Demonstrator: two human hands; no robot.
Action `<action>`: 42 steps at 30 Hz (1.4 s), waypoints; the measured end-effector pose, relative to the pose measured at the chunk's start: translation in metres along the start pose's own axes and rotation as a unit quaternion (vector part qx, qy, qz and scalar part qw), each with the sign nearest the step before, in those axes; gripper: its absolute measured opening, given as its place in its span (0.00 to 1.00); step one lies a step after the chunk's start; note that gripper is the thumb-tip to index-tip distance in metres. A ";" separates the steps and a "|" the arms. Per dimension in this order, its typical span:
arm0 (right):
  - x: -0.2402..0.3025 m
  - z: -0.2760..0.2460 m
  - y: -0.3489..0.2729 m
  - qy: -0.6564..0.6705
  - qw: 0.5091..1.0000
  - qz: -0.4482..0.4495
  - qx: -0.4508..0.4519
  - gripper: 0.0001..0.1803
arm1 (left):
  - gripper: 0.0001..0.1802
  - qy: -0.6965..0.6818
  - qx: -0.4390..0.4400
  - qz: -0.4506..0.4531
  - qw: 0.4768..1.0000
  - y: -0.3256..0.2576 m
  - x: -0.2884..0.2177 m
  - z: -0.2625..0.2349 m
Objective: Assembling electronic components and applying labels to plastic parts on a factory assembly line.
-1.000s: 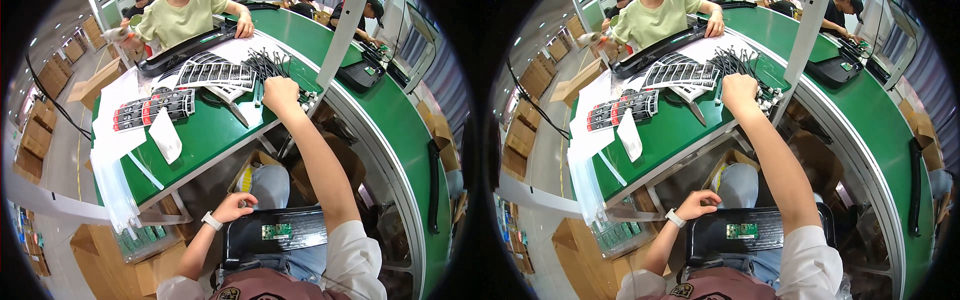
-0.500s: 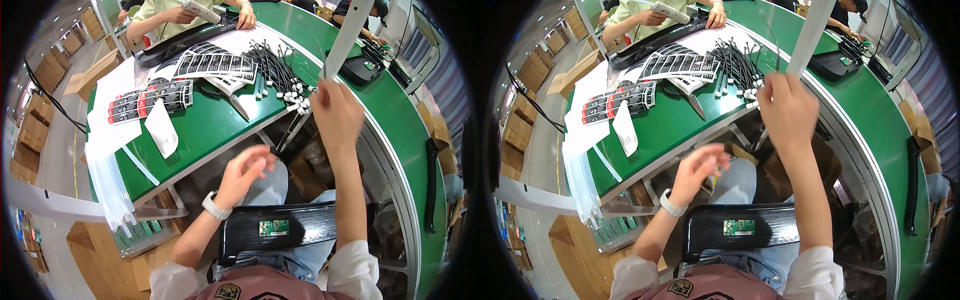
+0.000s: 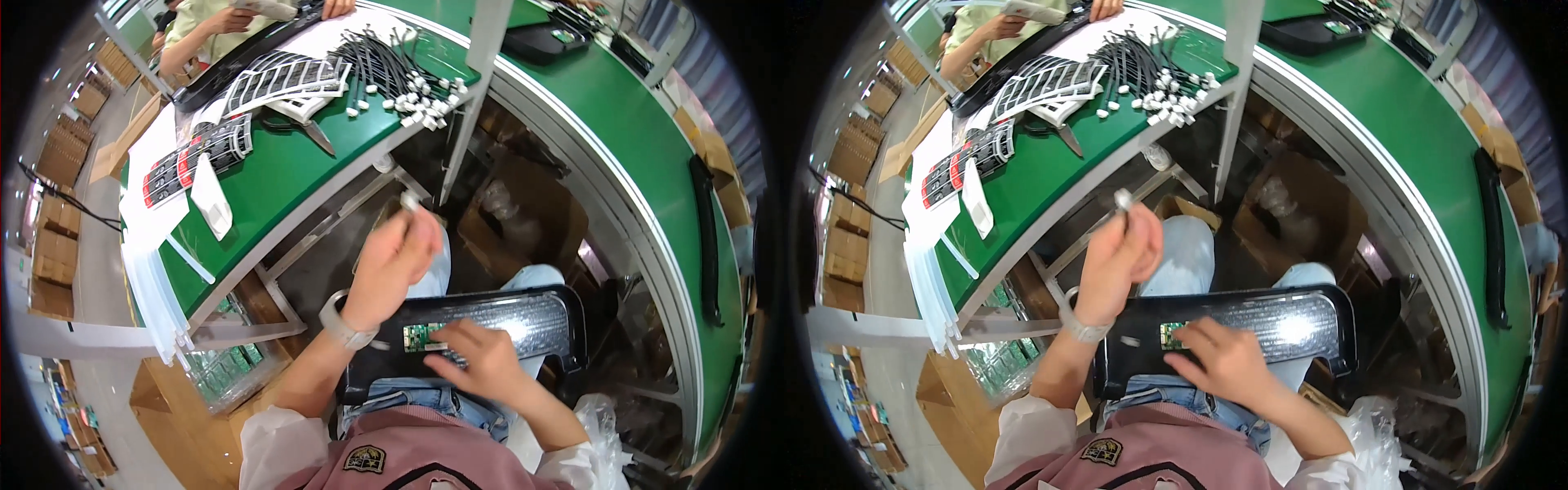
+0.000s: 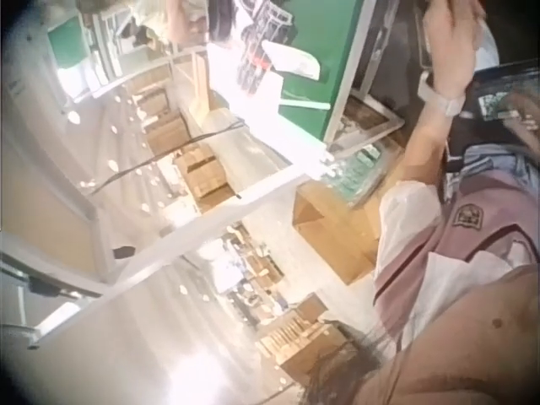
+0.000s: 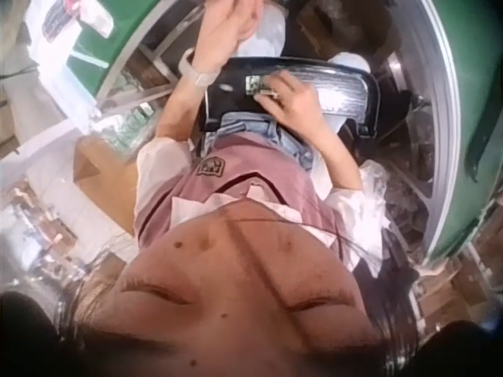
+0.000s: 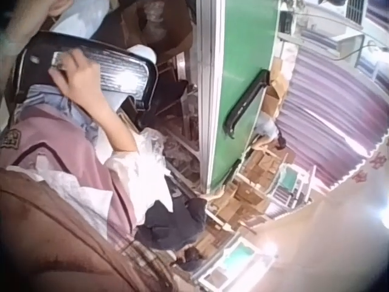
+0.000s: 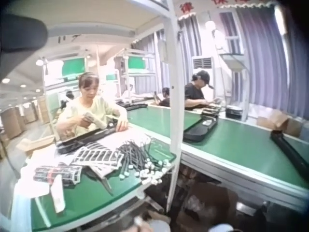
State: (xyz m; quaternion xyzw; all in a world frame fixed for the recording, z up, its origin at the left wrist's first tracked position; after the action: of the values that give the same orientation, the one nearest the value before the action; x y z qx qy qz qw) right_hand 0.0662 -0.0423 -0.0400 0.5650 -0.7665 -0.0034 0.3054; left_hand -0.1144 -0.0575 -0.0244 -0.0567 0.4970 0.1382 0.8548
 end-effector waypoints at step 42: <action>-0.062 0.116 -0.053 -0.158 0.961 0.225 0.033 0.16 | 0.05 0.730 0.432 0.090 0.522 -0.072 0.114 -0.053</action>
State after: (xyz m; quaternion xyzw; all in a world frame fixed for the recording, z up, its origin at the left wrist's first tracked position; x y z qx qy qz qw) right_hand 0.0677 -0.0465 -0.1818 0.3804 -0.9118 0.0019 0.1545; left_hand -0.0844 -0.1179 -0.1526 0.2830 0.9484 -0.1072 0.0948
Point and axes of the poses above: each hand's wrist, its own y-axis towards the middle knuckle, its own z-axis out of the palm, x = y × z, the point moved 4 cm from there along y, towards the middle knuckle, and after that the axes turned 13 degrees about -y, right-handed, at the moved point
